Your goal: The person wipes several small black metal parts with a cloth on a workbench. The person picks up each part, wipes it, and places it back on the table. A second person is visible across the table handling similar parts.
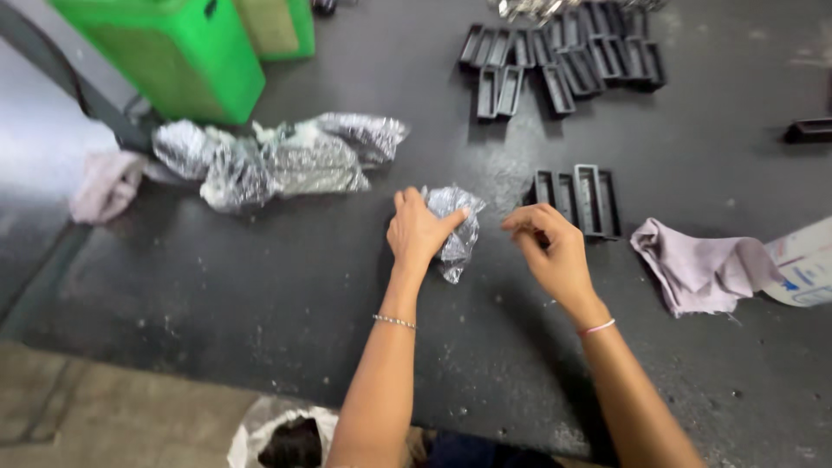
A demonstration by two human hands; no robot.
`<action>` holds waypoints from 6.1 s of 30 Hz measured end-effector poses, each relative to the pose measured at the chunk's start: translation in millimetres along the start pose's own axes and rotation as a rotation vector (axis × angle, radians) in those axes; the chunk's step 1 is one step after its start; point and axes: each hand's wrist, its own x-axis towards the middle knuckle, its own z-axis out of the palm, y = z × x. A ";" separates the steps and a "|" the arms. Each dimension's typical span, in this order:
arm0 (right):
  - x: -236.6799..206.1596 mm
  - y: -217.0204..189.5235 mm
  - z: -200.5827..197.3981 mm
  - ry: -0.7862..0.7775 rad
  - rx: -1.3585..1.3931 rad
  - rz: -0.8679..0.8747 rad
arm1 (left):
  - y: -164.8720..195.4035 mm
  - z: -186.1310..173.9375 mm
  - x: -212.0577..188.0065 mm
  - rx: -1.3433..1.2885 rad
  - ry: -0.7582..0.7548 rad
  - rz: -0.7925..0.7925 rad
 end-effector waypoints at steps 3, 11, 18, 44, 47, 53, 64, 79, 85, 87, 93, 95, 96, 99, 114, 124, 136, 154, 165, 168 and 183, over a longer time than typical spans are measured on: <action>-12.4 15.8 17.0 0.025 -0.044 0.076 | 2.6 -1.6 1.8 -0.039 0.019 -0.008; -18.9 27.8 19.0 0.049 0.035 0.162 | -1.4 17.5 7.0 -0.524 -0.034 0.188; -17.1 18.3 16.3 0.133 0.016 0.128 | 26.6 -21.6 -17.1 -0.525 -0.176 0.325; -19.9 33.8 10.7 0.157 0.454 0.218 | 46.7 -38.2 -37.2 -0.580 -0.542 0.484; -20.8 35.6 12.3 0.174 0.487 0.218 | 47.2 -37.8 -37.7 -0.515 -0.500 0.474; -20.5 31.7 10.7 0.206 0.600 0.250 | 51.5 -41.9 -39.4 -0.481 -0.382 0.513; -17.2 8.7 -0.9 0.078 0.270 0.035 | 59.1 -45.9 -41.7 -0.370 -0.129 0.508; -18.0 -19.8 9.1 0.239 -0.289 -0.104 | 67.5 -42.3 -54.3 -0.365 -0.108 0.540; -17.3 -18.2 10.6 0.271 -0.328 -0.072 | 71.0 -41.1 -56.9 -0.376 -0.215 0.491; -17.3 -13.6 10.7 0.288 -0.310 -0.054 | 70.2 -40.5 -55.5 -0.373 -0.256 0.477; -20.4 16.5 10.0 0.303 0.094 0.290 | 66.1 -41.4 -48.2 -0.378 -0.311 0.482; -17.0 27.8 7.8 0.254 0.377 0.324 | 66.2 -41.1 -47.5 -0.365 -0.333 0.453; -17.1 31.3 6.2 0.227 0.516 0.342 | 66.8 -40.5 -47.2 -0.361 -0.344 0.437; -16.7 33.2 4.7 0.191 0.558 0.322 | 67.7 -38.7 -48.6 -0.399 -0.324 0.458; -17.6 -10.6 7.3 0.253 -0.327 -0.012 | 71.3 -47.6 -52.7 -0.278 -0.234 0.565; -15.7 27.5 -3.0 0.106 0.667 0.400 | 70.5 -43.5 -50.4 -0.243 -0.198 0.509; -14.7 14.5 3.2 0.137 0.562 0.338 | 69.5 -40.9 -47.7 -0.192 -0.051 0.691; -8.4 19.7 -4.3 0.058 0.120 0.069 | 64.2 -39.9 -45.4 -0.232 0.028 0.632; -14.7 18.2 9.0 0.127 0.025 0.152 | 51.1 -36.5 -34.3 -0.259 0.254 0.531; -16.0 22.8 8.4 0.138 0.162 0.222 | 46.8 -38.7 -27.0 -0.461 0.192 0.314; -28.0 24.7 10.1 -0.075 0.723 0.373 | 30.1 -25.7 -16.8 -0.640 0.088 0.589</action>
